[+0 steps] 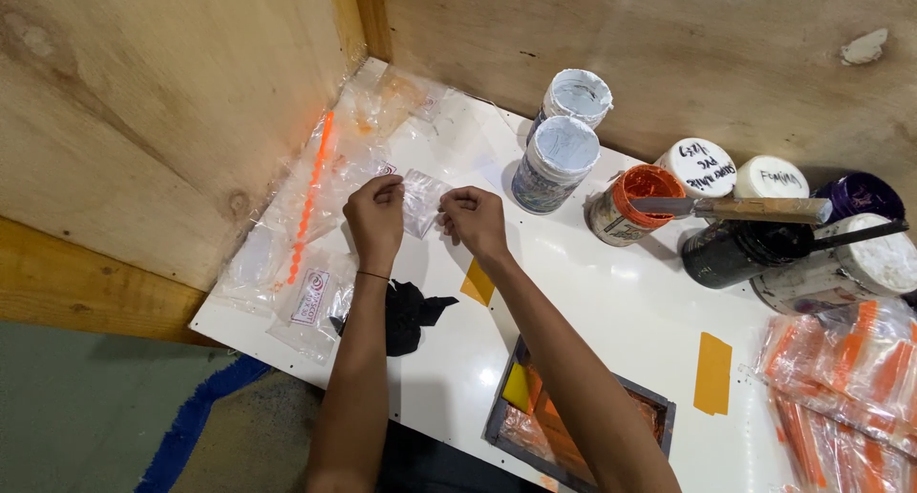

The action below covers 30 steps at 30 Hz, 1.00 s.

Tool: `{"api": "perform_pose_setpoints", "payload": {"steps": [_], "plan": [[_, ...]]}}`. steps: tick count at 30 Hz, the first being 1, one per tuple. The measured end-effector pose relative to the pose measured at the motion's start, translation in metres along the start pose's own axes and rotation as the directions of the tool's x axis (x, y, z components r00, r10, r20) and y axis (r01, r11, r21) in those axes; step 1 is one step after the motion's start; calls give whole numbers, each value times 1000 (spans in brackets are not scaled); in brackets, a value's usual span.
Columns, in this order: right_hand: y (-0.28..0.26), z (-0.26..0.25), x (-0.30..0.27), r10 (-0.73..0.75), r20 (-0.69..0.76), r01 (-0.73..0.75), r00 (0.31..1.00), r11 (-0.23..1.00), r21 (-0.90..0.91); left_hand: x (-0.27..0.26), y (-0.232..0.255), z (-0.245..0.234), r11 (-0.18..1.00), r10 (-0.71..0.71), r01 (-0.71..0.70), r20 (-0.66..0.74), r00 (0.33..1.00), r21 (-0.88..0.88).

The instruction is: The person wipes a table surface with a black cloth, then uses a yellow squeegee to spread orange ink across a screen printing frame. They press the inked screen onto clear plastic bags to transfer the design and place the printed bags on a pile.

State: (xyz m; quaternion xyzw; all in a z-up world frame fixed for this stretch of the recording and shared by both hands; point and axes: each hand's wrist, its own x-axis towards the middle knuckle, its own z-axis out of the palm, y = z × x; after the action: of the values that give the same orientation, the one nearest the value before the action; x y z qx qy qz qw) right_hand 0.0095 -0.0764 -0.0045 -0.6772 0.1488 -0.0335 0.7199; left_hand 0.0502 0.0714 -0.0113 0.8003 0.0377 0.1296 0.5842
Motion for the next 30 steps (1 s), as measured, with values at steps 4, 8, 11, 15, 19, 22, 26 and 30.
{"api": "perform_pose_setpoints", "payload": {"steps": [4,8,11,15,19,22,26,30], "plan": [[-4,-10,-4,21,-78,-25,997,999,-41,5,-15,4,992,101,-90,-122,987,94],[-4,-23,-12,60,-136,-69,989,995,-69,3,-19,3,961,179,-147,-120,976,236],[-16,-28,-27,40,-153,-55,987,994,-95,1,-17,2,932,208,-164,-107,972,324],[-28,-32,-39,54,-143,-71,988,990,-119,-13,16,-2,830,376,-321,-33,926,457],[0,-40,-27,13,-106,-27,994,991,-133,-20,20,7,680,562,-542,123,818,495],[-3,-41,-28,17,-79,-30,997,986,-163,-27,12,18,667,472,-603,378,796,438],[-5,-40,-30,18,-52,-27,999,983,-180,-25,-5,27,697,384,-561,428,818,446],[-2,-45,-34,32,-17,-35,999,980,-194,-23,0,23,715,346,-530,428,835,456]]}}
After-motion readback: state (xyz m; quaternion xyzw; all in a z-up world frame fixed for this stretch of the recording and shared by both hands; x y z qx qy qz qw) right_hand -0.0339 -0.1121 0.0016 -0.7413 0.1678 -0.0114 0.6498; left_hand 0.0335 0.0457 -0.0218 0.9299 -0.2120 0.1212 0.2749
